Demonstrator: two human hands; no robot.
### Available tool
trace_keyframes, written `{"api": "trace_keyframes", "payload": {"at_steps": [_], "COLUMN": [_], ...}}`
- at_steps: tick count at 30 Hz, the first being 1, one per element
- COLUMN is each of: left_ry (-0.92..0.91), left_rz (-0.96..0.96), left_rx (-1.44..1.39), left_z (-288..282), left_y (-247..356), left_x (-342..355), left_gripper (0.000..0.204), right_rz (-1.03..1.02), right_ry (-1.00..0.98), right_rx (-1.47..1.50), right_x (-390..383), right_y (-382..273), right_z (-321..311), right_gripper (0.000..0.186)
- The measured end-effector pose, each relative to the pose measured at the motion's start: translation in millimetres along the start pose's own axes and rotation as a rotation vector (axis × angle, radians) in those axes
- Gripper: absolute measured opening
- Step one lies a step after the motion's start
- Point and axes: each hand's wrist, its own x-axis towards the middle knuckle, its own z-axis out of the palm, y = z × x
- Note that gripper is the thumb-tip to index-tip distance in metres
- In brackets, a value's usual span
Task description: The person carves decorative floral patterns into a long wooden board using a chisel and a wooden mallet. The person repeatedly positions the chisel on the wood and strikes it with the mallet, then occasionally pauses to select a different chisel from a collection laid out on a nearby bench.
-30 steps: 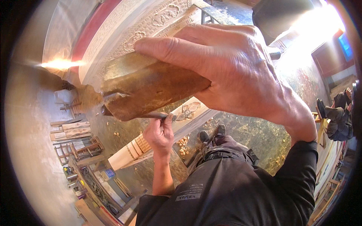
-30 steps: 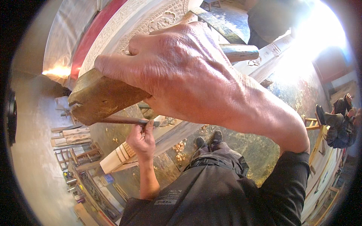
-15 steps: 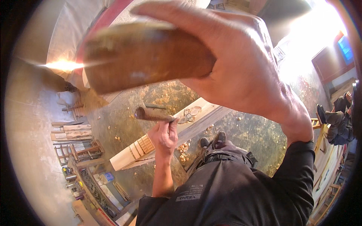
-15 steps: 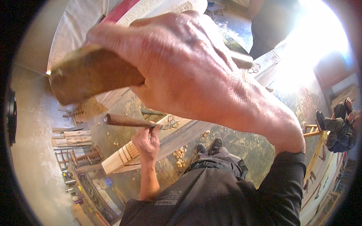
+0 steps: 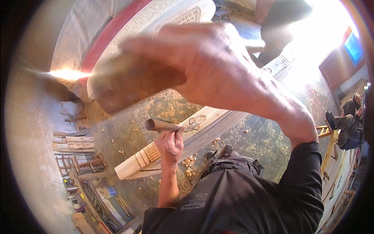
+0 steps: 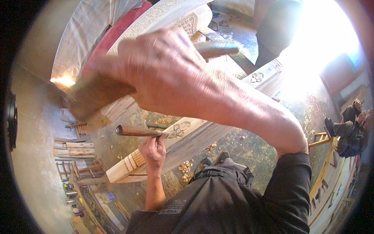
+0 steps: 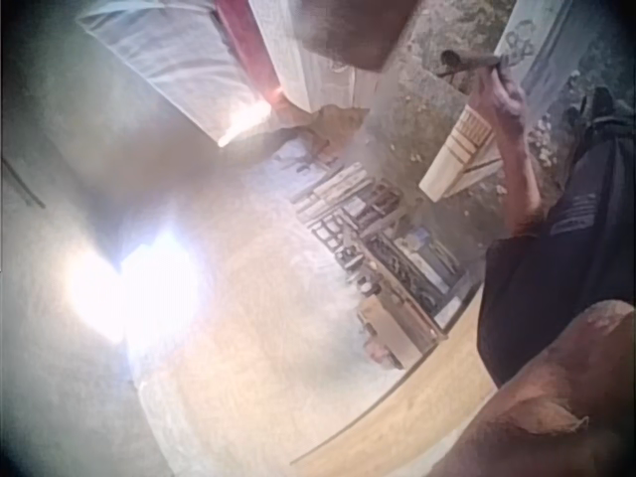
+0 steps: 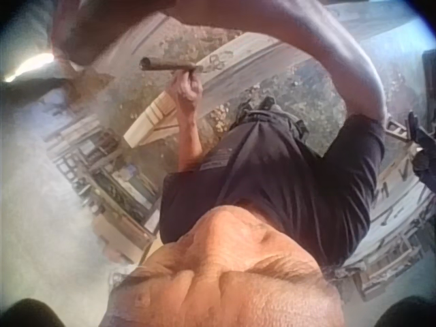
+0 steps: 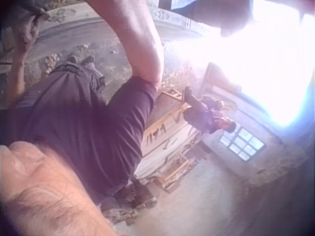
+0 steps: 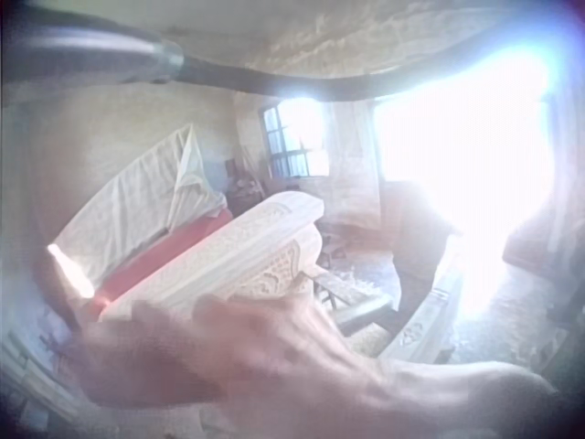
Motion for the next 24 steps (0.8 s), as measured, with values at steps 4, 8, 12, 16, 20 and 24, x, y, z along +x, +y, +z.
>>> {"api": "trace_keyframes", "payload": {"at_steps": [4, 8, 12, 16, 20, 24], "left_ry": [-0.014, 0.003, 0.030, 0.020, 0.008, 0.023], "left_rz": [0.006, 0.029, 0.035, 0.100, 0.008, -0.089], "left_rx": [0.038, 0.052, 0.009, 0.061, 0.050, 0.004], "left_z": [-1.9, -3.5, 5.9, -2.3, -1.3, -0.6], "left_y": [-0.9, -1.1, -4.4, -7.9, 3.5, -4.2], "left_x": [-3.1, -1.1, -2.6, -2.2, 1.3, -5.9], "left_gripper": [0.012, 0.013, 0.013, 0.014, 0.013, 0.014], "right_rz": [0.172, -0.157, 0.142, -0.258, -0.204, -0.109], "right_ry": [-0.076, -0.161, 0.159, -0.068, 0.029, 0.052], "right_rx": [0.137, -0.276, 0.200, -0.341, -0.282, -0.026], "right_x": [-4.1, -5.7, 8.5, -11.0, -1.1, -13.6], "right_y": [-13.2, -9.3, -11.1, -31.4, -15.0, -1.5], "right_z": [-6.7, 15.6, -5.0, 17.1, 14.4, 19.1], "right_gripper": [0.050, 0.015, 0.019, 0.020, 0.028, 0.042]}}
